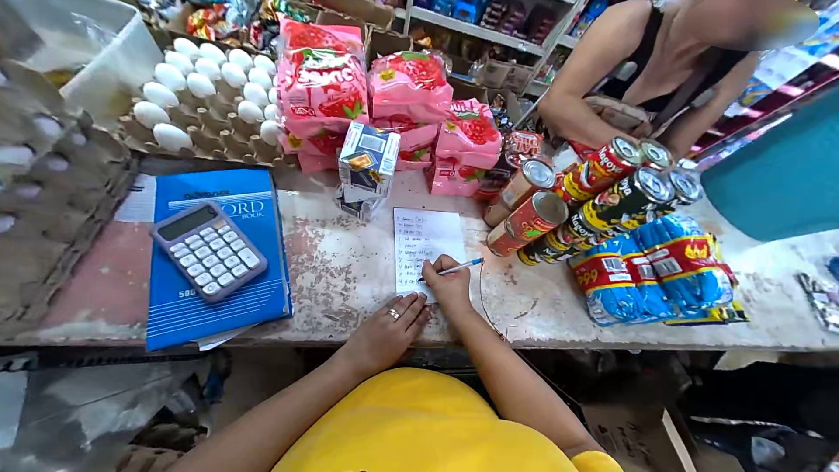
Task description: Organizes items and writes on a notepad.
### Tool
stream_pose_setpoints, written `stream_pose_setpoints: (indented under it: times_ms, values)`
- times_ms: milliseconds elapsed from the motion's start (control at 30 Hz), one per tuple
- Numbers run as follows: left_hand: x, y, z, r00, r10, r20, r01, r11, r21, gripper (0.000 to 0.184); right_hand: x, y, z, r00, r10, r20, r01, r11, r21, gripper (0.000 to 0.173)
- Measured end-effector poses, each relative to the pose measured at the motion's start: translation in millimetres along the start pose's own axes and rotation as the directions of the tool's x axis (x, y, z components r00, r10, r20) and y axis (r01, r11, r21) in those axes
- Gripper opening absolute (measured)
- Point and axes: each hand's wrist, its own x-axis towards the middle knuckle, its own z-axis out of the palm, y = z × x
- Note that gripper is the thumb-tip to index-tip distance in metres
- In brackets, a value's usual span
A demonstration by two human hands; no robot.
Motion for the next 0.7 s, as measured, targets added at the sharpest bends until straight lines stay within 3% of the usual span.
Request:
stream_pose_setpoints:
  times_ms: [700]
  values:
    - [1.3,-0.8,2.7,1.0,0.008,-0.02,-0.007,0.999,0.039,0.038,-0.3,-5.3,-2.8,0.998,-0.036,0.061,0.042,0.994,-0.101,0.035]
